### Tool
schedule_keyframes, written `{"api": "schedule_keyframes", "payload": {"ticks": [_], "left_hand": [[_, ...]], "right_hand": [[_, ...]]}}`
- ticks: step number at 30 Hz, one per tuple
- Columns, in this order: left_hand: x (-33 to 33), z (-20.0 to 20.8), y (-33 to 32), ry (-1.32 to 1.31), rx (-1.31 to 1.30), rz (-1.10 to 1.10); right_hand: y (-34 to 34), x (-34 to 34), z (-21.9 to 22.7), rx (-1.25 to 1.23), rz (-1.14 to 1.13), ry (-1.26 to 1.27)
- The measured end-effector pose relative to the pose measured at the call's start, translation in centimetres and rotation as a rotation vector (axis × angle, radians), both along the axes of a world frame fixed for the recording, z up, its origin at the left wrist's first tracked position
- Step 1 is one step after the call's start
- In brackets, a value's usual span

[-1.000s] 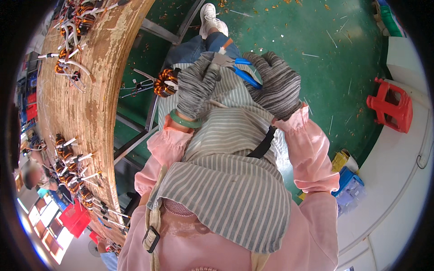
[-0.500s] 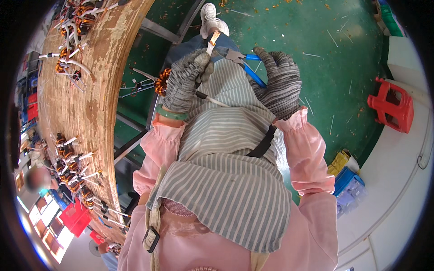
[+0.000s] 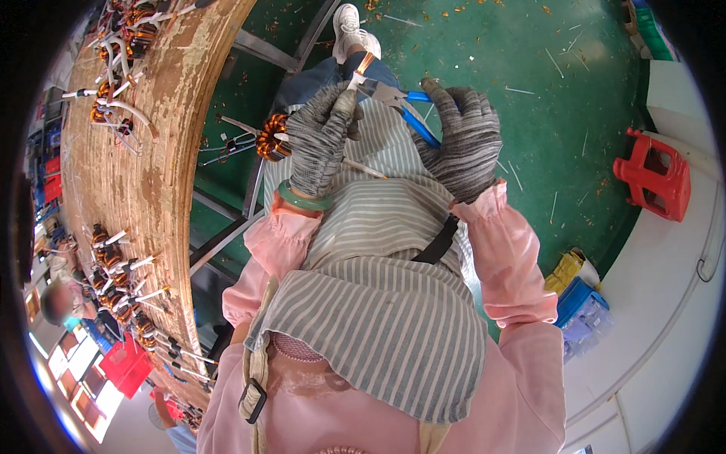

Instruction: Assembling electrical wire bundles and motor coils at a workbench using pliers.

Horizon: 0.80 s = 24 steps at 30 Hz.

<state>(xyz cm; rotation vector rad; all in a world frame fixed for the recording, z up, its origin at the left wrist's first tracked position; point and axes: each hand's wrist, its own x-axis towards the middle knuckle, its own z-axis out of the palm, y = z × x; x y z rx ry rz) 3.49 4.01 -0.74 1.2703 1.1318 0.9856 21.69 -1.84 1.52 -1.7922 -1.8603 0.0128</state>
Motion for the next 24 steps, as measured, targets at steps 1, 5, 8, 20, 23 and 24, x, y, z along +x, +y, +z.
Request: {"api": "schedule_keyframes", "payload": {"ticks": [1,5,8,20,23,24], "left_hand": [[0.0,0.0,0.0,-0.007,-0.006,-0.001],[0.0,0.1,0.1,-0.009,-0.023,-0.007],[0.0,0.3,-0.2,-0.04,-0.023,0.017],[0.3,-0.6,-0.3,0.024,-0.002,0.043],[0.4,-1.3,-0.1,0.121,0.069,0.078],[0.4,-1.3,-0.1,0.121,0.069,0.081]], "right_hand": [[-0.1,-0.1,0.1,-0.001,0.0,0.0],[-0.1,-0.3,0.2,-0.012,-0.062,-0.014],[-0.1,-0.4,0.3,0.013,-0.044,-0.04],[0.1,-0.5,-0.4,0.147,-0.079,-0.258],[0.3,-0.3,0.0,0.085,-0.08,-0.233],[0.4,-0.2,0.2,0.025,-0.065,-0.188]]}}
